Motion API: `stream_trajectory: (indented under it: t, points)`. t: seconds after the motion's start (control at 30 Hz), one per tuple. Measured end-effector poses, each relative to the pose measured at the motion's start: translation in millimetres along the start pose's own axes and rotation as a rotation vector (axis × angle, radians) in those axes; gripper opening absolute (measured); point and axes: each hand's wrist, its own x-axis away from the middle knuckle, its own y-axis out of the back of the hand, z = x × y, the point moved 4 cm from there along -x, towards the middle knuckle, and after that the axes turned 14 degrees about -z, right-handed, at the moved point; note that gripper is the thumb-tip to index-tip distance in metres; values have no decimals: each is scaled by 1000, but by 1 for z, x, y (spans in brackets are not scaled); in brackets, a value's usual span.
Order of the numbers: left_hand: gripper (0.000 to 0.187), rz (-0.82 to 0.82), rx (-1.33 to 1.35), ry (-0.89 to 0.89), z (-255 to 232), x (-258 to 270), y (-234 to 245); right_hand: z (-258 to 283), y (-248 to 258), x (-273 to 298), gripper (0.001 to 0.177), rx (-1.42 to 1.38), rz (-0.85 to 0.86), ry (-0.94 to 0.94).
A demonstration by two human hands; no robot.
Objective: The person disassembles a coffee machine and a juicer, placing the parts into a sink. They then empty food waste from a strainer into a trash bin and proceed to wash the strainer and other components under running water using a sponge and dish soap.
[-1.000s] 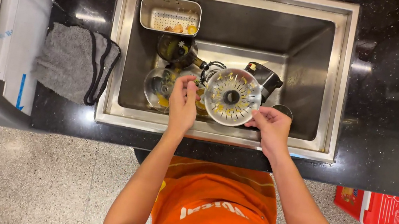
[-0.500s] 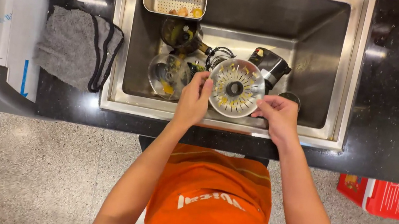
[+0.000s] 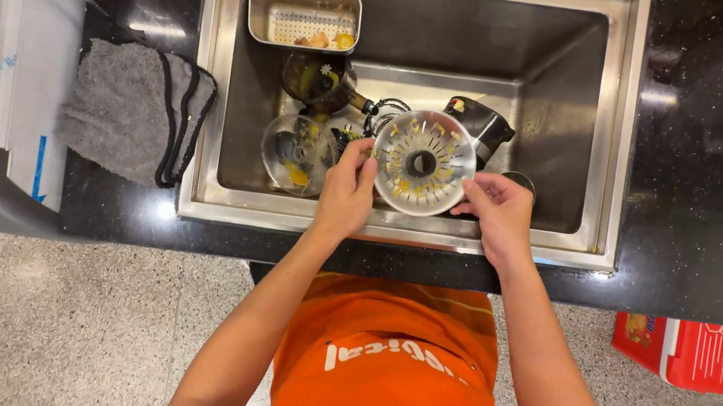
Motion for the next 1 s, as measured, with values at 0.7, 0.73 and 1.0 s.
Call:
stream_trajectory:
  t: [0.7,0.73,1.0]
  points:
    - [24,151,77,-549,-67,-306,-181,16,-28,-57,18,40,-211,51]
    - [24,148,79,-555,-68,-302,-177,18,-29,-61,18,39,-210,57]
    - [26,114,134,-379,-15,-234,-113,22,-34,-73,18,71,-172,48]
